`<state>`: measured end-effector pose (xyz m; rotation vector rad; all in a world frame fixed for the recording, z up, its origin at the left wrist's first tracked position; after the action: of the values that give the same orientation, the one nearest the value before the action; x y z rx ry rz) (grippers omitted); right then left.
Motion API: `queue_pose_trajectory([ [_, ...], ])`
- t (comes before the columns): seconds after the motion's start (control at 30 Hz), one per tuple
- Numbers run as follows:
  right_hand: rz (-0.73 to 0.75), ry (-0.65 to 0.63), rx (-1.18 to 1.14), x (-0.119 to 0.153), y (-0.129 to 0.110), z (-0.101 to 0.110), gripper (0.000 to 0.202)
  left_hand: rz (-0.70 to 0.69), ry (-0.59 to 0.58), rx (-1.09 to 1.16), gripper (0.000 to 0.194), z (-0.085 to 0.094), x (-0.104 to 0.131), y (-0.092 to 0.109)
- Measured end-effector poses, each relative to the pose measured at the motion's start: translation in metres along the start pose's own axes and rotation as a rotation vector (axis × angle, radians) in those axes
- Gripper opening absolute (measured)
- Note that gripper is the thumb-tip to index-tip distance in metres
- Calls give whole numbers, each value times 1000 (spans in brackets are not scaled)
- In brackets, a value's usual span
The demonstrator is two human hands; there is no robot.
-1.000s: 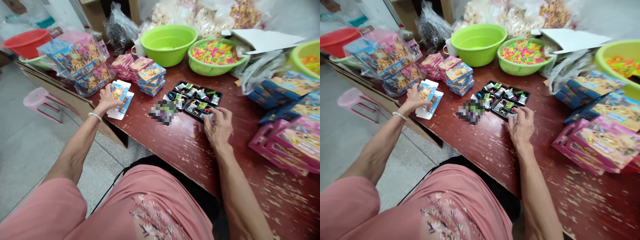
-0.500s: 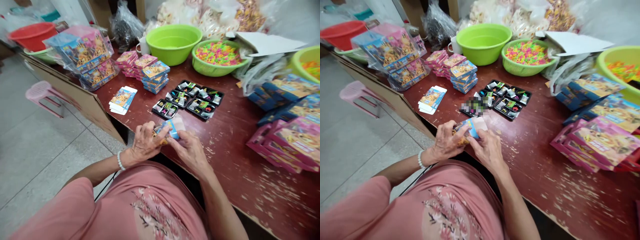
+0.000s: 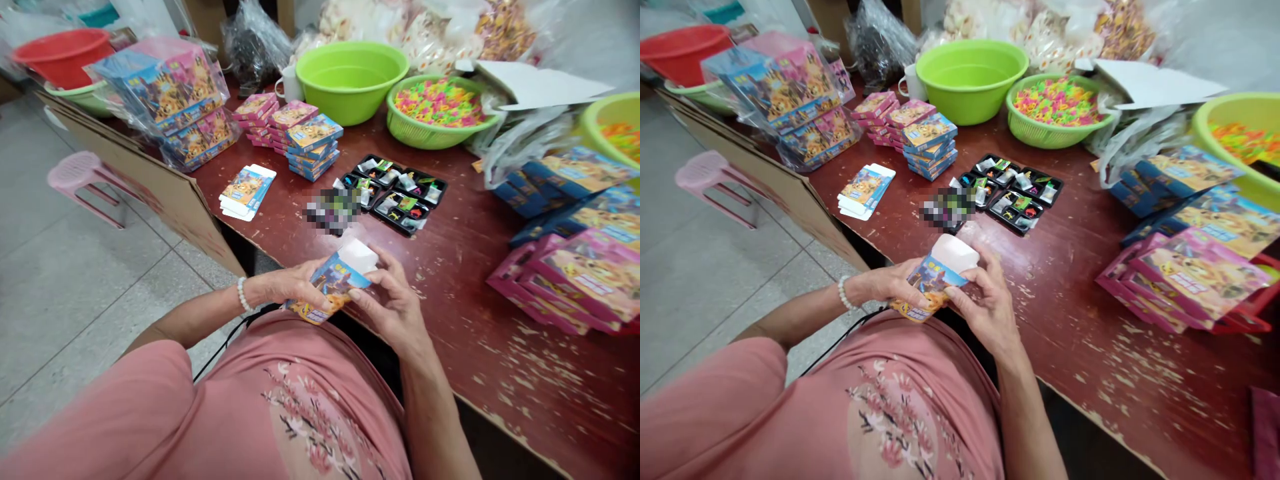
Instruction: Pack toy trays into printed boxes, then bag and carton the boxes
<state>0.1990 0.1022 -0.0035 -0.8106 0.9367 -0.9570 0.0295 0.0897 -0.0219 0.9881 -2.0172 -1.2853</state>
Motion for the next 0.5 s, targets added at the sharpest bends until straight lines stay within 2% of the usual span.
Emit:
queue_pose_trajectory([
  [0.13,-153,185,-220,2,25,-2,22,-130,239,-336,42,12,-3,-1],
  [0.2,-216,258,-309,6,31,-3,35,-143,343,-426,38,16,-1,-4],
  [0.27,-294,215,-420,11,34,-9,53,-117,401,-368,39,16,3,-11],
  [0.3,-344,146,-470,15,35,-14,54,-91,415,-303,40,15,5,-16],
  [0.37,-445,1,-541,26,36,-25,43,-39,434,-181,44,11,8,-27],
  [0.4,-481,-22,-559,32,38,-28,37,-23,443,-146,46,10,9,-32],
  [0.5,-498,58,-523,45,43,-26,33,-27,486,-151,50,9,12,-45],
])
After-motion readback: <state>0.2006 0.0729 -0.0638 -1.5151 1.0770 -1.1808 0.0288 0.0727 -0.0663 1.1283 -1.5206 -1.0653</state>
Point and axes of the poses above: each hand's wrist, its own x-axis away from the middle knuckle, its own z-axis out of the back of the hand, y = z × x, the point moved 6 cm from there along -x, towards the middle knuckle, and after that the axes turned 8 degrees about -z, right-handed, at the moved point
